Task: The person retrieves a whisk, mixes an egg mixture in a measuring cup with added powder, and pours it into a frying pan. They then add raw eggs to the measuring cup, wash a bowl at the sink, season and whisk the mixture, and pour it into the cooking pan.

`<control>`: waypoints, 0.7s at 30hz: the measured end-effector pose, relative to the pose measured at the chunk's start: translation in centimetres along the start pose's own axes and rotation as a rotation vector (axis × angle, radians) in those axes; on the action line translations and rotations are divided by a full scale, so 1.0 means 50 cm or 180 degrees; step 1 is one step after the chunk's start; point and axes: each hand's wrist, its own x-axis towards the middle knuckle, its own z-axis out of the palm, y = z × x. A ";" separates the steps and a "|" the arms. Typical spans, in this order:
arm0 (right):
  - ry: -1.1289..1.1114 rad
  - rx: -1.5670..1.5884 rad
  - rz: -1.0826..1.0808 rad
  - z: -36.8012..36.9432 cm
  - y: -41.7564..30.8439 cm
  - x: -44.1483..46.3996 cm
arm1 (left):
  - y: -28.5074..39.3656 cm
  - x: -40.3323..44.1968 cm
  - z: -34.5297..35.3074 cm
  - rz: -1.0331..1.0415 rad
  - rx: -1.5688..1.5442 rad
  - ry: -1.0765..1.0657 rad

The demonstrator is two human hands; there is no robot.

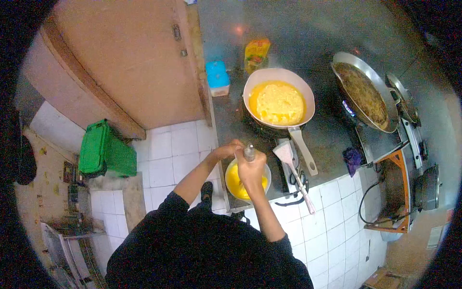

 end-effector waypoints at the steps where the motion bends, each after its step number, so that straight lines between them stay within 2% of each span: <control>1: 0.0110 0.0251 -0.0061 0.000 -0.028 0.016 | -0.003 -0.009 0.009 -0.0355 -0.0487 0.0358; 2: 0.0022 0.0221 0.0005 -0.026 -0.033 0.030 | -0.002 -0.008 0.011 -0.0471 -0.0148 0.0394; 3: -0.0036 0.0854 0.0188 -0.040 -0.093 0.030 | 0.002 -0.011 0.010 -0.0594 0.0199 0.0433; 4: -0.0160 0.0996 -0.0025 -0.057 -0.131 0.033 | 0.004 -0.008 0.005 -0.0572 0.0234 0.0420; 8: -0.0310 0.1143 -0.0052 -0.108 -0.282 -0.002 | 0.004 -0.007 0.004 -0.0045 0.0423 0.0202; 10: -0.0355 0.1212 -0.0441 -0.135 -0.342 -0.022 | 0.035 -0.017 0.014 -0.0551 -0.0051 0.0396; 13: 0.0185 0.1173 -0.0618 -0.165 -0.429 -0.057 | 0.040 -0.021 0.023 -0.0706 -0.0002 0.0727; 16: -0.0758 0.1795 -0.1689 -0.206 -0.443 -0.056 | 0.022 -0.015 0.027 -0.0847 -0.0223 0.0969; 18: -0.1370 0.2283 -0.1724 -0.224 -0.455 -0.058 | 0.016 -0.016 0.018 -0.0907 -0.0346 0.0823; 20: -0.1030 0.1968 -0.1927 -0.214 -0.453 -0.066 | 0.001 -0.015 0.017 -0.0971 -0.0478 0.0685; 21: -0.0920 0.1865 -0.1988 -0.208 -0.447 -0.066 | -0.057 0.003 0.011 -0.1028 -0.0514 0.0950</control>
